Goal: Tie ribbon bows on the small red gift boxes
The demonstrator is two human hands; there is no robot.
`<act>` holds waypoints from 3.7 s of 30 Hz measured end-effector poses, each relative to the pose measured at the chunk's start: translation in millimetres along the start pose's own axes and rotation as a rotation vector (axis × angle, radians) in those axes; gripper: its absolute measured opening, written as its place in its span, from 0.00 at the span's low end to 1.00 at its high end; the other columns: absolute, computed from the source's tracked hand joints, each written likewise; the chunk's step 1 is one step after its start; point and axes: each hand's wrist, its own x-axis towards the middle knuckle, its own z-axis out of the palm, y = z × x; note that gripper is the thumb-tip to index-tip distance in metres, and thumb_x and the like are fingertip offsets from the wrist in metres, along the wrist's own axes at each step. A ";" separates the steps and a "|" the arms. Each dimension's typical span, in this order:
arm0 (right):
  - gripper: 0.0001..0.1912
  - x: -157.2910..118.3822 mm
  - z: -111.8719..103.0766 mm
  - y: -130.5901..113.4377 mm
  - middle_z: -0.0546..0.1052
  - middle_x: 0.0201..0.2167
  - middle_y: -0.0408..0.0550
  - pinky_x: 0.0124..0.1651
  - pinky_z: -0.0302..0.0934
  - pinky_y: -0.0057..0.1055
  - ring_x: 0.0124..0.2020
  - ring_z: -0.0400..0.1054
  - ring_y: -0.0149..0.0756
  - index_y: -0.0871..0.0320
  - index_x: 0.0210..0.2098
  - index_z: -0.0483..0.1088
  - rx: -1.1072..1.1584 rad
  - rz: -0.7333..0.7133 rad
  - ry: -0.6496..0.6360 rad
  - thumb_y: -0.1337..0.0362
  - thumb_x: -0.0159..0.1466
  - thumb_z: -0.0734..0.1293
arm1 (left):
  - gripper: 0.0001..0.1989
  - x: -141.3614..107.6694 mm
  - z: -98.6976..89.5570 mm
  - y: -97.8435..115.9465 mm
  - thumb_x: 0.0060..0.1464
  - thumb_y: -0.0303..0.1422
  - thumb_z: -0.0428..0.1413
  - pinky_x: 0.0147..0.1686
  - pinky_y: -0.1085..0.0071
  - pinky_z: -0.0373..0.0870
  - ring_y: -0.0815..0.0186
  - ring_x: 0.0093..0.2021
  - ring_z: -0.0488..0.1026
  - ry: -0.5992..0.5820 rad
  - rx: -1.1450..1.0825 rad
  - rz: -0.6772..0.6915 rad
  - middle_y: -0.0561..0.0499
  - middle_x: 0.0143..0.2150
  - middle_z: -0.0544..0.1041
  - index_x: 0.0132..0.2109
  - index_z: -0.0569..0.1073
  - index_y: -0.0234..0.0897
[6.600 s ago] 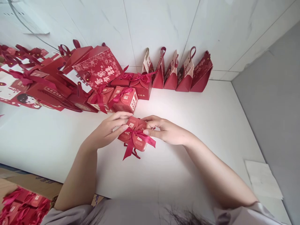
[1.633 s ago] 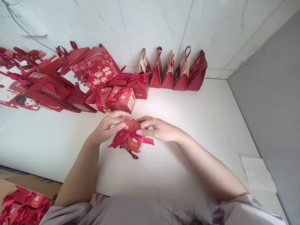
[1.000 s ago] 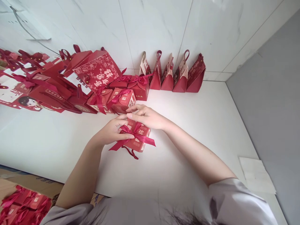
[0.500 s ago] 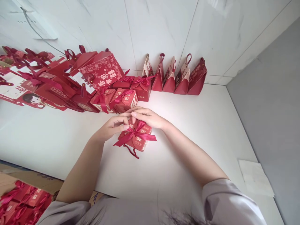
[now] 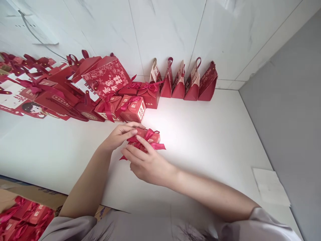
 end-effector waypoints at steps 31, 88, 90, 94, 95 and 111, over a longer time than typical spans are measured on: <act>0.03 -32.5 -23.8 31.0 0.76 0.39 0.49 0.51 0.65 0.38 0.44 0.71 0.36 0.56 0.38 0.69 0.773 0.462 0.169 0.64 0.69 0.64 | 0.15 -6.9 0.7 7.5 0.57 0.39 0.59 0.55 0.61 0.67 0.57 0.55 0.70 -0.044 0.021 0.021 0.45 0.54 0.71 0.48 0.67 0.39; 0.59 -81.5 70.5 86.1 0.46 0.72 0.59 0.68 0.48 0.51 0.71 0.46 0.51 0.52 0.73 0.29 0.879 0.537 0.218 0.67 0.55 0.72 | 0.50 5.0 19.2 -56.2 0.35 0.41 0.70 0.58 0.47 0.64 0.42 0.60 0.67 0.221 0.496 0.231 0.34 0.61 0.67 0.63 0.59 0.35; 0.58 -83.1 68.5 85.9 0.47 0.72 0.57 0.69 0.45 0.52 0.71 0.45 0.52 0.52 0.73 0.32 0.955 0.549 0.208 0.67 0.55 0.71 | 0.50 4.7 19.3 -59.3 0.32 0.43 0.71 0.56 0.46 0.65 0.40 0.58 0.68 0.218 0.496 0.232 0.35 0.59 0.69 0.61 0.61 0.34; 0.52 -80.5 66.8 80.1 0.54 0.71 0.52 0.68 0.51 0.50 0.69 0.51 0.50 0.49 0.72 0.37 1.149 0.563 0.225 0.62 0.58 0.70 | 0.48 8.2 17.8 -67.8 0.37 0.51 0.68 0.55 0.49 0.67 0.44 0.57 0.70 0.209 0.437 0.265 0.37 0.58 0.71 0.61 0.60 0.35; 0.50 -78.3 66.5 77.2 0.55 0.70 0.51 0.66 0.54 0.50 0.68 0.54 0.50 0.48 0.72 0.38 1.194 0.565 0.236 0.60 0.59 0.70 | 0.47 9.6 17.2 -70.2 0.40 0.55 0.65 0.54 0.50 0.68 0.45 0.55 0.71 0.207 0.412 0.275 0.37 0.56 0.72 0.60 0.60 0.35; 0.37 -65.3 75.4 59.7 0.58 0.69 0.50 0.60 0.62 0.48 0.64 0.60 0.47 0.46 0.69 0.49 1.428 0.836 0.490 0.47 0.66 0.64 | 0.40 15.7 32.2 -77.2 0.61 0.60 0.30 0.51 0.58 0.67 0.54 0.50 0.73 0.169 0.227 0.198 0.40 0.52 0.76 0.63 0.62 0.37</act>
